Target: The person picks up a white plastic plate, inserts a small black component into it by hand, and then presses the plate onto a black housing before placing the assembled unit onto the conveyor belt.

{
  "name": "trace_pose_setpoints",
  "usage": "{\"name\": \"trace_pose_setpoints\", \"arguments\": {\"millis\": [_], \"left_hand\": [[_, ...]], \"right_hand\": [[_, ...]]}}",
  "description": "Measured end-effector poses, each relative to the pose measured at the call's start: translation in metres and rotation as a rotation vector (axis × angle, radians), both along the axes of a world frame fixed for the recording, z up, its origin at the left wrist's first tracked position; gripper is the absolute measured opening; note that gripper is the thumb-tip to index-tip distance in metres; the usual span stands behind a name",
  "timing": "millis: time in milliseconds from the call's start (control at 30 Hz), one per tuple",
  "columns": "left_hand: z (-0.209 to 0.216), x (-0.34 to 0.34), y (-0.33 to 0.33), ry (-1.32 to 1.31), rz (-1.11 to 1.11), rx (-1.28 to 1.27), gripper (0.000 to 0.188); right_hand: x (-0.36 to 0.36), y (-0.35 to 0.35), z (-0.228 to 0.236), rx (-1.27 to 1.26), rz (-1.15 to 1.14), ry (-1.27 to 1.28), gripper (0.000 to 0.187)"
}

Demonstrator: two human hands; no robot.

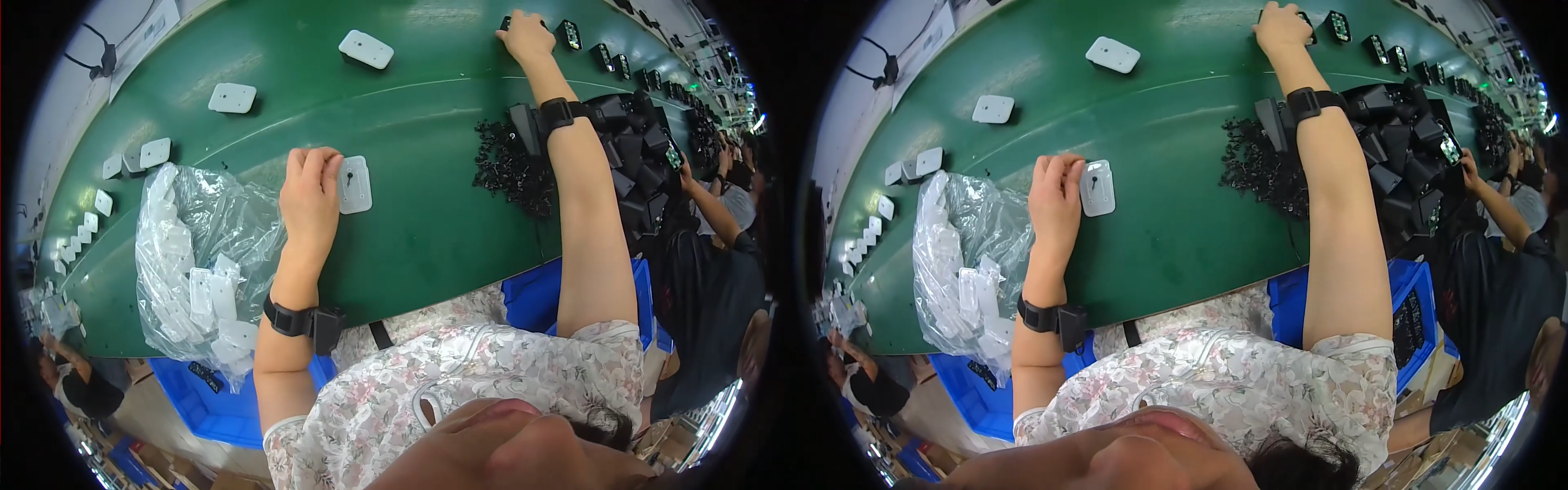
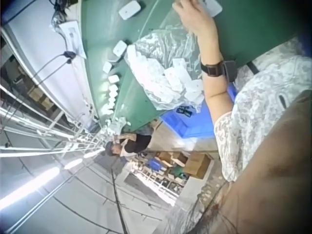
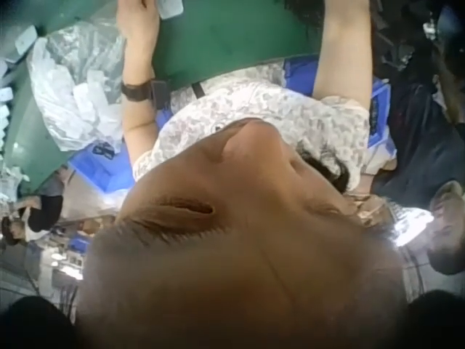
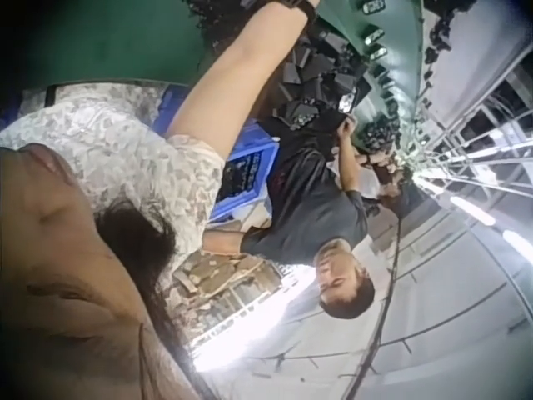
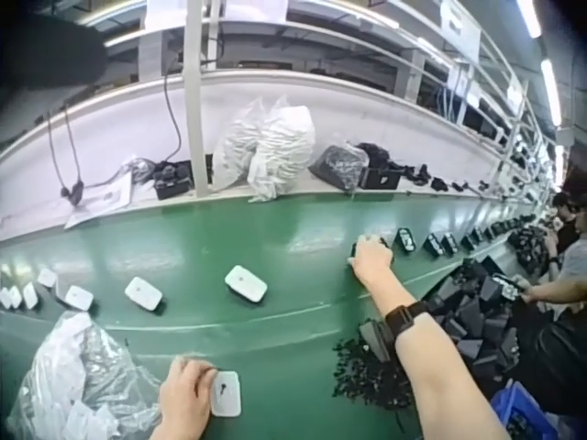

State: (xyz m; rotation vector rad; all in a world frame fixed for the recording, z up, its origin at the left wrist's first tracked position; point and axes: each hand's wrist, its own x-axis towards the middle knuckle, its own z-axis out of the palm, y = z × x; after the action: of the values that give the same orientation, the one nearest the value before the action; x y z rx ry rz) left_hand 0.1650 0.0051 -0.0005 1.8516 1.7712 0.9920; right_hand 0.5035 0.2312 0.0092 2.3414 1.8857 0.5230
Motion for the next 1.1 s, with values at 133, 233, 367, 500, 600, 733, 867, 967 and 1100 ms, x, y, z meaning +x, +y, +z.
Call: {"name": "trace_pose_setpoints", "arguments": {"millis": [133, 233, 367, 500, 600, 733, 867, 967, 1100], "left_hand": [[0.009, 0.011, -0.017, 0.383, -0.076, 0.109, 0.044], [0.015, 0.015, -0.025, 0.371, -0.165, 0.099, 0.059], [0.006, 0.013, -0.018, 0.202, -0.310, 0.202, 0.055], [-0.002, 0.016, -0.010, 0.110, -0.378, 0.234, 0.055], [-0.005, 0.016, -0.009, 0.116, -0.356, 0.263, 0.057], [0.001, 0.009, -0.012, -0.033, -0.342, 0.261, 0.052], [0.003, -0.001, -0.013, -0.011, -0.388, 0.260, 0.048], [0.000, -0.006, -0.016, 0.049, -0.402, 0.157, 0.047], [-0.001, -0.010, -0.019, 0.160, -0.396, 0.153, 0.050]], "right_hand": [[-0.018, -0.011, -0.004, 0.217, 0.161, 0.598, 0.062], [-0.056, -0.056, -0.005, 0.069, 0.486, 1.178, 0.044], [-0.095, -0.148, 0.008, -0.079, 0.575, 1.410, 0.039], [-0.093, -0.192, 0.017, -0.040, 0.699, 0.865, 0.040], [-0.097, -0.199, 0.019, -0.035, 0.723, 0.907, 0.038], [-0.118, -0.210, 0.028, -0.036, 0.872, 0.967, 0.037], [-0.136, -0.213, 0.024, -0.107, 1.008, 0.954, 0.038], [-0.139, -0.212, 0.020, -0.138, 1.036, 0.915, 0.038], [-0.142, -0.214, 0.020, -0.140, 1.015, 0.927, 0.037]]}}
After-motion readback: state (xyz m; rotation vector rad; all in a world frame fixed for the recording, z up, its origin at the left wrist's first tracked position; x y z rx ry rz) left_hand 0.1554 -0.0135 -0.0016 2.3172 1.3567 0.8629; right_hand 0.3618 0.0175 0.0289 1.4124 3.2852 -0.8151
